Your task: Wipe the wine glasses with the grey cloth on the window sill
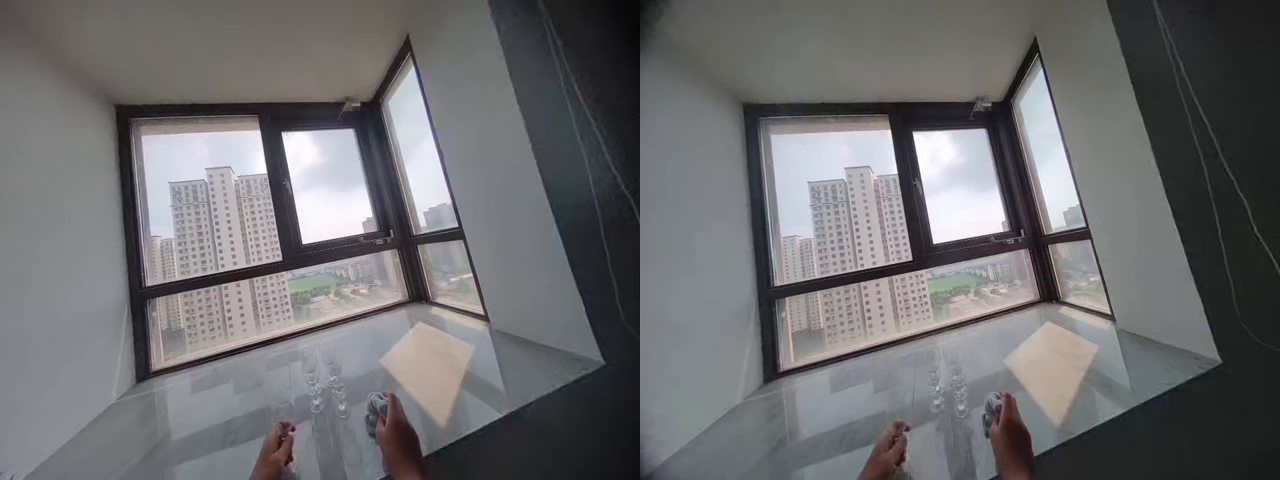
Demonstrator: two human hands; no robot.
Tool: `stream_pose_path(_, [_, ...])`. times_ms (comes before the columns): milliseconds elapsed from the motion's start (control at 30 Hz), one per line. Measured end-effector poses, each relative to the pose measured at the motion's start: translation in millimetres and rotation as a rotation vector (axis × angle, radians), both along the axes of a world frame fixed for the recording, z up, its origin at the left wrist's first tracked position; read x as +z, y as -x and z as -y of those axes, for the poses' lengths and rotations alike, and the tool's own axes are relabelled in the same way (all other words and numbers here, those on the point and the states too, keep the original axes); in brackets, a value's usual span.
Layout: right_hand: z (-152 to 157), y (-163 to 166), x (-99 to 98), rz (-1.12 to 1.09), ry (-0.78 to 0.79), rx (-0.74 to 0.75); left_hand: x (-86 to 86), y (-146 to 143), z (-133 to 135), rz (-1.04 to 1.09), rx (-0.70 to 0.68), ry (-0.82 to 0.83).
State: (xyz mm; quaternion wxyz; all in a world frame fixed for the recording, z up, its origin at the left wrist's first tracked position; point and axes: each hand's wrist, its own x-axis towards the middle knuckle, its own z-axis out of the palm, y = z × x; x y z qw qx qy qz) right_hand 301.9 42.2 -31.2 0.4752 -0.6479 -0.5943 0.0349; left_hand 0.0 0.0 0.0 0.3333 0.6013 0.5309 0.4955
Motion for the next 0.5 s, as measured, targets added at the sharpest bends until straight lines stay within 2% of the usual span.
stream_pose_path(100, [-2.9, -1.0, -2.7, -0.039, -0.040, -0.001, -8.4, -47.1, -9.5, -0.084, -0.074, -0.108])
stream_pose_path(200, [-4.5, -0.9, -4.4, -0.083, -0.090, 0.005, -10.6, -76.4, -18.2, -0.182, -0.070, -0.188])
stream_pose_path(367, [1.1, 0.0, 0.5, -0.149, -0.082, 0.015, -14.8, -87.1, -28.9, -0.349, -0.029, -0.211])
stream_pose_path(500, [1.9, -4.8, 10.3, -0.262, 0.046, 0.057, -26.0, -84.1, -33.2, -0.396, -0.067, -0.188])
